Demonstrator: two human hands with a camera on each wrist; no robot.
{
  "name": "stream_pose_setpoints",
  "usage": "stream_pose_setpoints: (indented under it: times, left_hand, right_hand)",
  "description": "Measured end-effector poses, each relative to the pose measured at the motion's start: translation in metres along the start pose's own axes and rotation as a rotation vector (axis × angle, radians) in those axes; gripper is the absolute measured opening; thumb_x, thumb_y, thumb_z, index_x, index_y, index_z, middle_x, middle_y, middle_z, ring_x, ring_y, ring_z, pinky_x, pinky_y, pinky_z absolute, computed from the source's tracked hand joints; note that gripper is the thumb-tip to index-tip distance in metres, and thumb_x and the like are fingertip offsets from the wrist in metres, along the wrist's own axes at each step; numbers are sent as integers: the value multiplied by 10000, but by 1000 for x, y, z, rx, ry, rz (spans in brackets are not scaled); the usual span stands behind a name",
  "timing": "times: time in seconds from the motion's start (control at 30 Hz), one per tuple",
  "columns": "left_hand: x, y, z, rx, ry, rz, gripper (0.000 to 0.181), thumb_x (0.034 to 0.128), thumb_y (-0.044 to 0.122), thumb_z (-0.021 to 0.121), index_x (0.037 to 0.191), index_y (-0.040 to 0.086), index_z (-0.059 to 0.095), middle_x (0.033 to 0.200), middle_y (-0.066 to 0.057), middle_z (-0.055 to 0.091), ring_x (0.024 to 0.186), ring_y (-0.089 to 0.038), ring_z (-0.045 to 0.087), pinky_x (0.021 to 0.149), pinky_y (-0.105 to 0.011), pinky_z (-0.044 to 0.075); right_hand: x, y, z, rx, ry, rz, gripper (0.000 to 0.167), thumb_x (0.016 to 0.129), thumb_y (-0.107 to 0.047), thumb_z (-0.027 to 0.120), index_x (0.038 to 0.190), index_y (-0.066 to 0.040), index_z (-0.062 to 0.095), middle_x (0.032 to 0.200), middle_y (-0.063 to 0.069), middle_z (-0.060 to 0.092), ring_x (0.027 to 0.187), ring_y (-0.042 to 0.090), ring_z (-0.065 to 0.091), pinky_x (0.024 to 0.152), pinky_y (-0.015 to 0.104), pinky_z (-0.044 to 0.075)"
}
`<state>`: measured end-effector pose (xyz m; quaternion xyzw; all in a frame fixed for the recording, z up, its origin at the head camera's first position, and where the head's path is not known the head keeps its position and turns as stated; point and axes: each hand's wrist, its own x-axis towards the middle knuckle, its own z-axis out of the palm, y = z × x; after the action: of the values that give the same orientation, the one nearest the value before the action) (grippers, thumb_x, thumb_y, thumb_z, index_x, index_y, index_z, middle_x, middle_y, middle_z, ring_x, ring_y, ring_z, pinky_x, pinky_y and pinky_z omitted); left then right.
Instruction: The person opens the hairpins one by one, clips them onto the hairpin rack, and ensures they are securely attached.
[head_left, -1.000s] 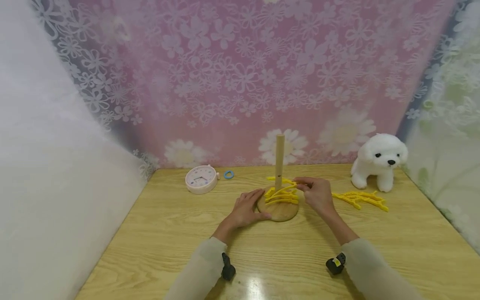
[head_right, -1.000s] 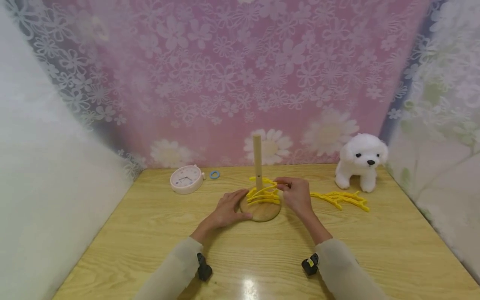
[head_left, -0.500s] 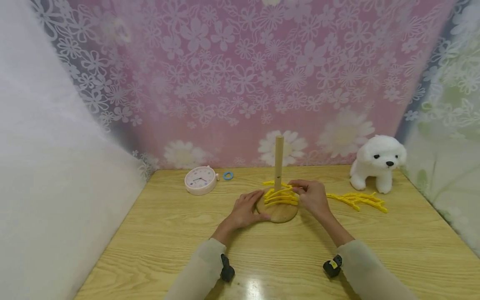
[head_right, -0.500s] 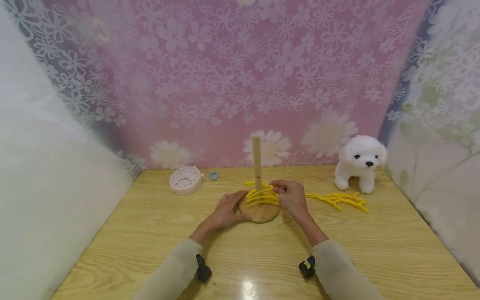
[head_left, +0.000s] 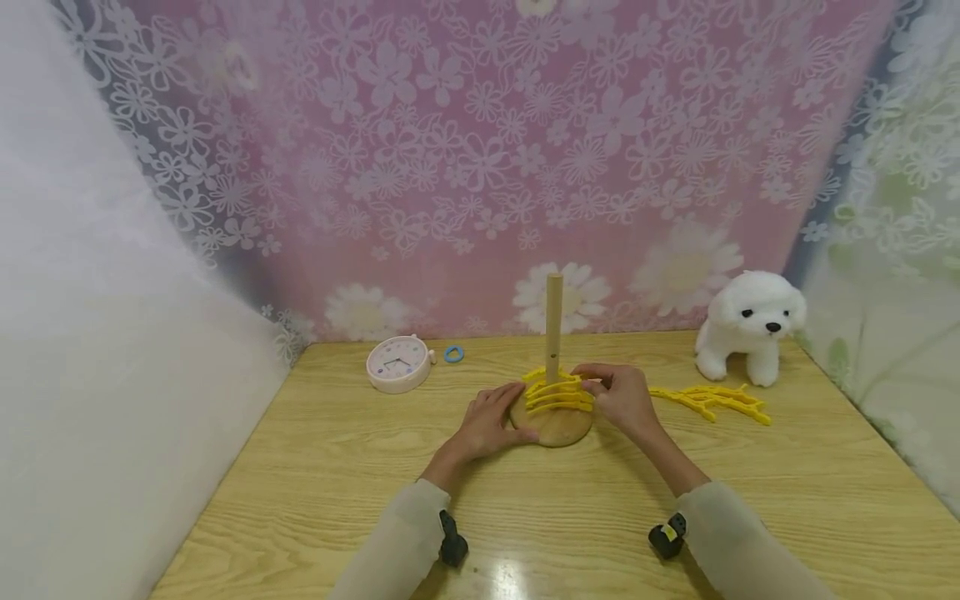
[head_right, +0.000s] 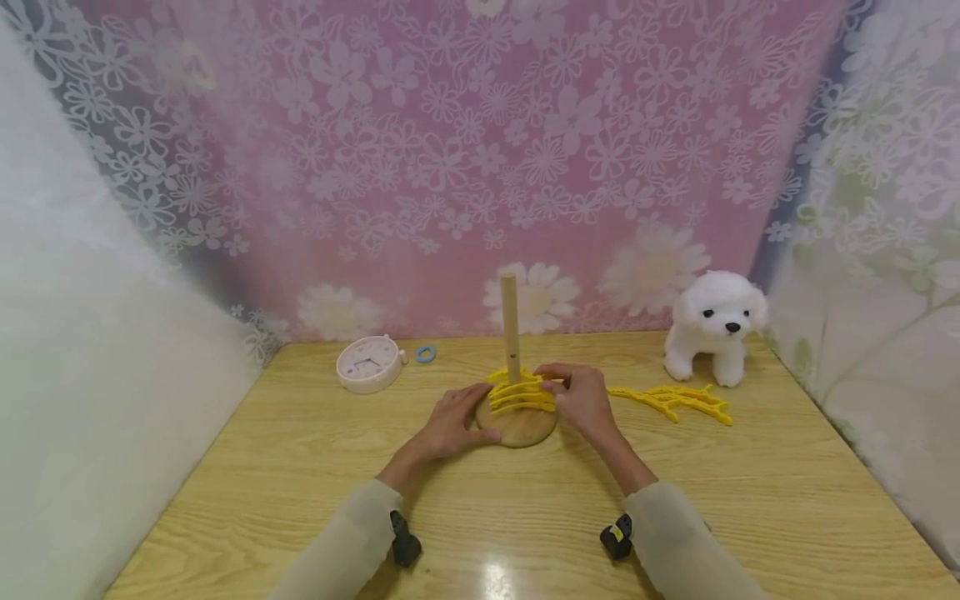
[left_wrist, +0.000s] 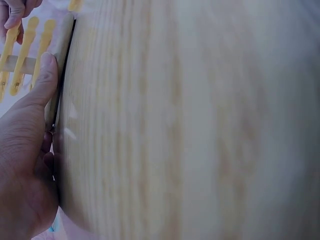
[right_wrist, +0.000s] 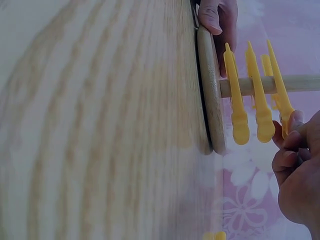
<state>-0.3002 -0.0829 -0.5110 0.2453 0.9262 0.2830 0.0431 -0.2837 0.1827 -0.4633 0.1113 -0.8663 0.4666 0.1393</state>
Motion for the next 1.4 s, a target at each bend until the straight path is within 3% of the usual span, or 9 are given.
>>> stream_pose_setpoints:
  times: [0.2,0.4,0.5,0.6,0.73,0.97,1.23,1.4]
  left_hand:
    - [0,0,0,7,-8,-22,927,920,629,704,1659,244,298,1687,42,314,1447,-255,345,1188,-497,268]
    - [1,-3,1,20,-10,-15,937,919,644,695,1661,234,295,1687,31,317,1450,-263,342,1190,-499,268]
    - [2,-3,1,17,-5,-12,939,920,641,696,1661,229,294,1685,21,322,1453,-270,338,1193,-506,262]
    - [1,-2,0,21,-6,-20,940,916,649,696,1662,244,291,1685,34,320,1455,-259,336,1201,-494,256]
    - [0,-1,0,20,-11,-20,934,916,632,707,1659,237,301,1685,33,322,1457,-262,340,1203,-495,255]
    - [-2,1,1,6,-20,-20,929,917,626,711,1658,242,302,1687,44,316,1470,-253,324,1198,-496,261]
    - [0,-1,1,14,-15,-30,934,919,656,687,1666,282,268,1697,81,282,1473,-227,311,1211,-468,245]
    - [0,-1,0,1,-15,-29,944,916,649,696,1667,263,273,1698,58,287,1470,-245,315,1209,-483,246]
  right_hand:
    - [-1,1,-4,54,-98,26,224,1018,-57,663,1209,-85,779,561,237,584,369,98,333,381,250,284]
    - [-5,5,-10,200,-216,73,259,1049,-115,635,1292,-132,722,554,253,560,383,183,415,376,314,383]
    - [-6,7,-10,242,-239,58,278,1053,-123,631,1323,-110,696,656,282,613,412,222,451,402,349,430]
    - [-6,9,-10,249,-247,21,317,1048,-116,638,1363,-91,664,995,271,702,463,262,505,424,375,462]
    - [-8,12,-13,260,-258,-2,393,1034,-122,665,1422,-94,612,1383,217,603,581,340,598,475,395,516]
    - [-14,19,-37,266,-264,14,554,1006,-164,717,1518,-103,516,1450,231,554,709,396,669,556,432,574]
    - [-24,41,-70,186,-265,88,590,1020,-181,699,1551,-84,460,1486,271,502,720,330,681,568,392,572]
    - [-34,56,-91,136,-274,140,655,1020,-209,702,1571,-19,404,1504,294,477,719,271,686,563,373,559]
